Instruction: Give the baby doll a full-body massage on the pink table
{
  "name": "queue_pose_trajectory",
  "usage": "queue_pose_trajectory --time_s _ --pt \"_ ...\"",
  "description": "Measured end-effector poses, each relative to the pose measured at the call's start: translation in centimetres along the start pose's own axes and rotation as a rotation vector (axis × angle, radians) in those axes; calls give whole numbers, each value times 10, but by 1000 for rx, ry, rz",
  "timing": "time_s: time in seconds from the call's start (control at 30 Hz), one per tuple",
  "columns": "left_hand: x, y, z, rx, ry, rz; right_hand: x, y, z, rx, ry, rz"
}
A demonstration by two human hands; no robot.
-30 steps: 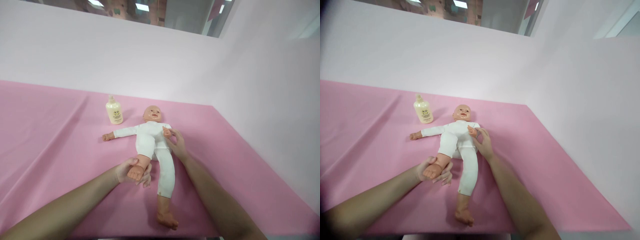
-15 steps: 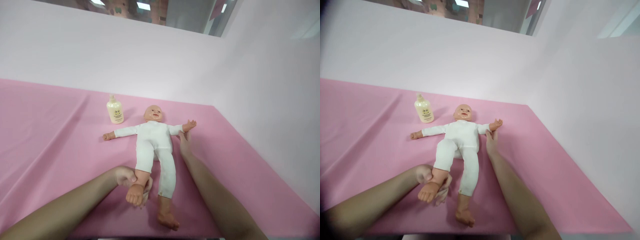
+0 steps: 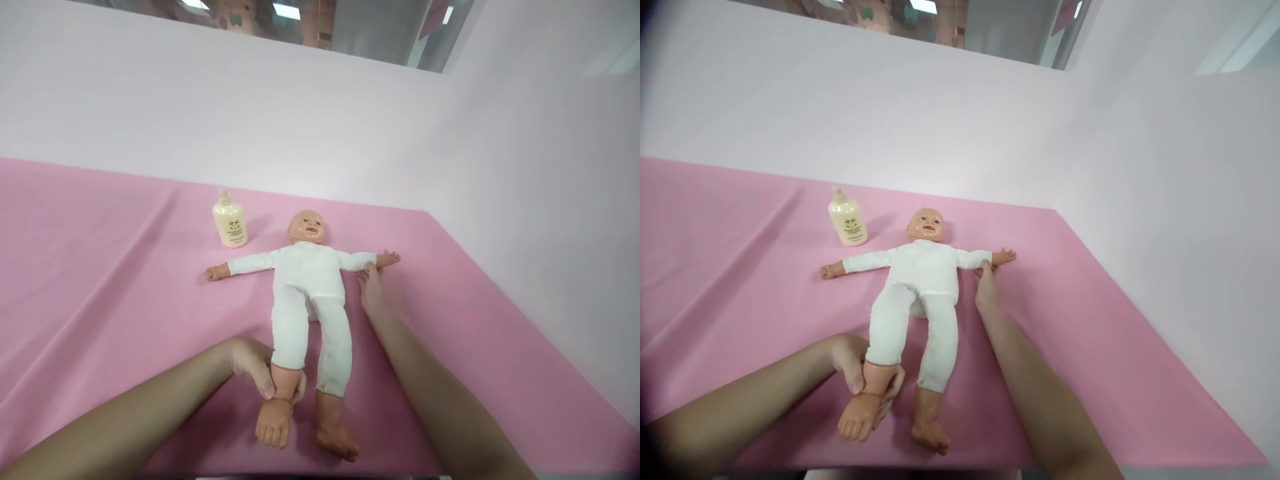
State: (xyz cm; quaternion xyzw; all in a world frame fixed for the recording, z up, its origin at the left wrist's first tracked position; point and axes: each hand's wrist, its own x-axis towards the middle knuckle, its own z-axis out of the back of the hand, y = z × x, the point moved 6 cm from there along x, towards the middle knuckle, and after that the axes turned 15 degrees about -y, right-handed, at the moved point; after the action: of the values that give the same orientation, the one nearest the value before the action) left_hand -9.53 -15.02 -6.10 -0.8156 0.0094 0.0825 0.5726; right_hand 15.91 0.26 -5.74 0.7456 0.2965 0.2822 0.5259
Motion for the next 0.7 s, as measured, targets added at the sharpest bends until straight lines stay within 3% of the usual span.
queue_pose_trajectory --time_s 0.1,0.3,0.5,0.7 --pt "-1 -2 -3 -70 0 -18 -8 12 -5 1 48 18" --pt "-2 -1 -3 -267 7 -109 -20 29 -12 -70 157 222" --pt "-1 7 6 -289 -23 -193 -30 26 -19 -178 305 315" --pt "0 10 7 -278 -31 -192 -37 27 -19 -285 343 455"
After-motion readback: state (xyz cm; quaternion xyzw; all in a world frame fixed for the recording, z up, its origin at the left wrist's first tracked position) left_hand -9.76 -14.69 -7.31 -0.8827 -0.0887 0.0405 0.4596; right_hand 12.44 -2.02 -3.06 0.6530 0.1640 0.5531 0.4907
